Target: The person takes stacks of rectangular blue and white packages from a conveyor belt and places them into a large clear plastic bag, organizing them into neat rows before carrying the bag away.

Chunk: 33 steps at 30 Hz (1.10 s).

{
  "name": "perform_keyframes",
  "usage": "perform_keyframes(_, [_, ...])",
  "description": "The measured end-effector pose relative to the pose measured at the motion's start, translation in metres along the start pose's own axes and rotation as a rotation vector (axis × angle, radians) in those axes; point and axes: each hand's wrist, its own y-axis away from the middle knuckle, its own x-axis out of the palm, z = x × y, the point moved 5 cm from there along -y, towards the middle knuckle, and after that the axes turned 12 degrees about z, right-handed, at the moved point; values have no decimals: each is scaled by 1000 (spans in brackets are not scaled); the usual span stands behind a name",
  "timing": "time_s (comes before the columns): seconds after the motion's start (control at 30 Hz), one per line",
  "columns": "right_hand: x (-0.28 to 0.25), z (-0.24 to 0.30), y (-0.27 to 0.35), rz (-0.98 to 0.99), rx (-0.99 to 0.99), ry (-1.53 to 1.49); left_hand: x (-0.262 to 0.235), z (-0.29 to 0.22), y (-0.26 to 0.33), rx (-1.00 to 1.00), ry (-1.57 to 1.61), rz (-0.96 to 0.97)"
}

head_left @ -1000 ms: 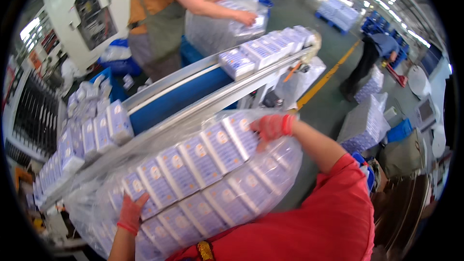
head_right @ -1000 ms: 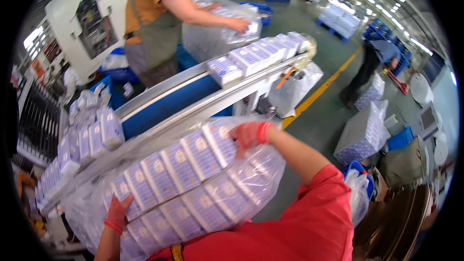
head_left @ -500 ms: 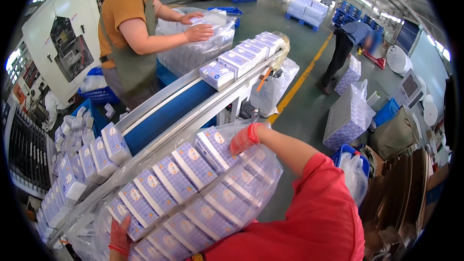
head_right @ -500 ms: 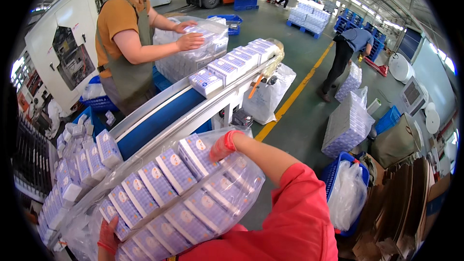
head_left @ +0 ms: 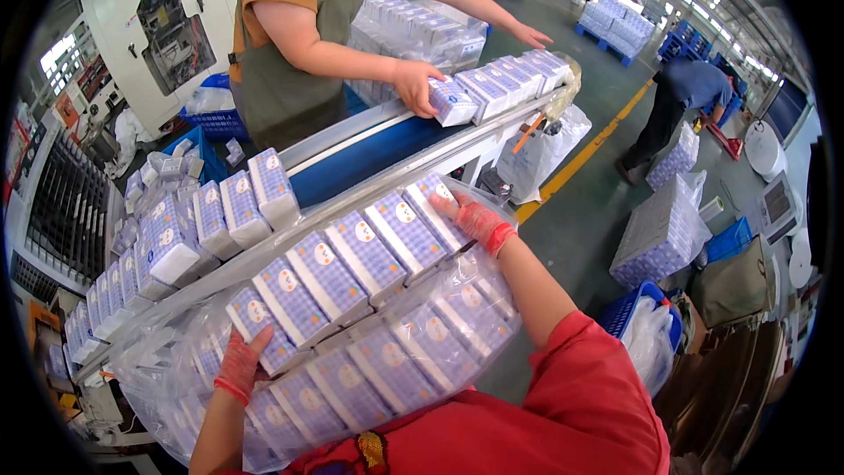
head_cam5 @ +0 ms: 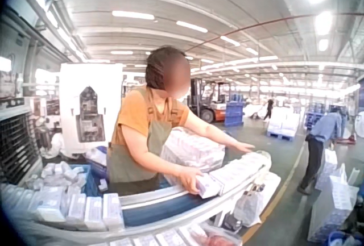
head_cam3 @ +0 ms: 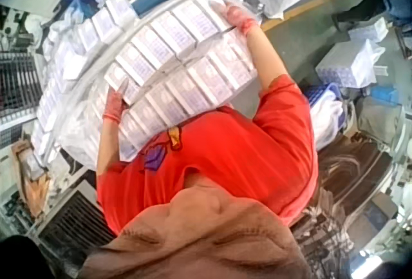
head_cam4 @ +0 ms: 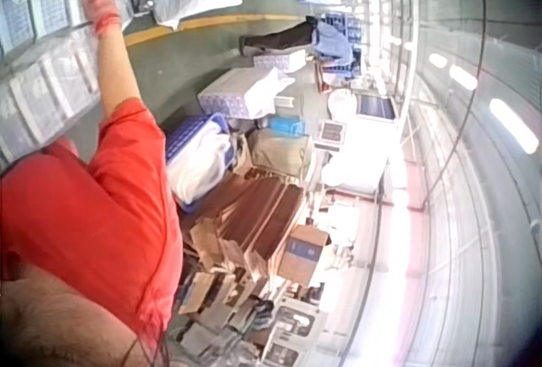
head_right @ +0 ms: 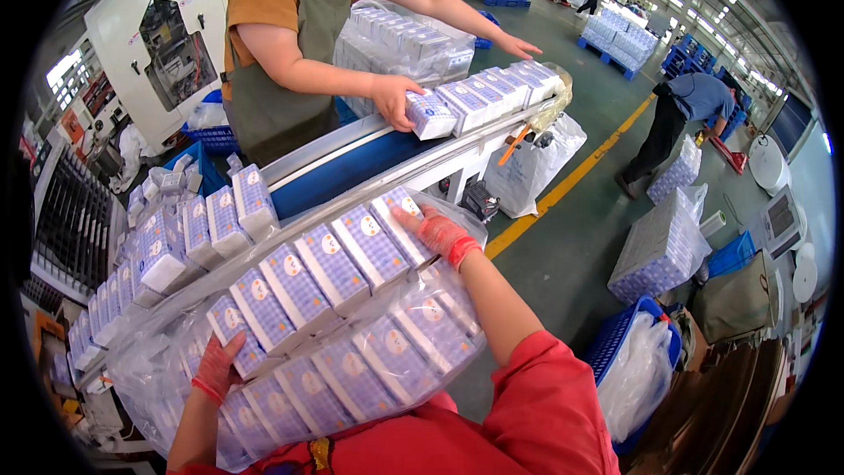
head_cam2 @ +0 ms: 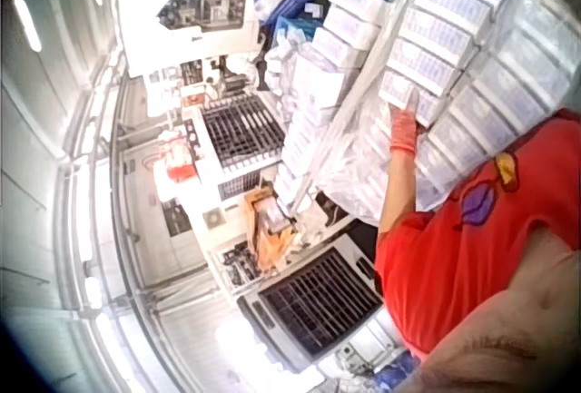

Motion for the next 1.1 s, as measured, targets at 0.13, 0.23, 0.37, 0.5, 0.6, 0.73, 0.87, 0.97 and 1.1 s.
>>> perform_keyframes(0.13, [-11,-4,18,56,116,445,6,-9,-10,25,-122,89])
perform_keyframes(0.23, [-21,8,36,99,209,754,-6,0,-11,97,-279,138])
perform_keyframes(0.37, [-11,88,24,-129,30,1167,-18,8,4,150,-436,132])
perform_keyframes(0.5, [-14,86,-50,76,-29,1171,-24,12,11,-151,-950,194])
perform_keyframes(0.6, [-24,55,-95,-16,45,1238,-6,-7,31,-393,-1390,204])
perform_keyframes(0.73, [-21,131,-17,-621,-188,1089,5,-18,49,-110,-1529,134])
perform_keyframes(0.87, [32,151,72,-784,-1008,1159,31,-51,124,242,-1574,-127])
perform_keyframes(0.97, [86,146,96,-15,-1218,884,17,-62,174,252,-1284,93])
perform_keyframes(1.1, [236,174,111,639,-1241,1272,-37,8,236,-434,-759,146])
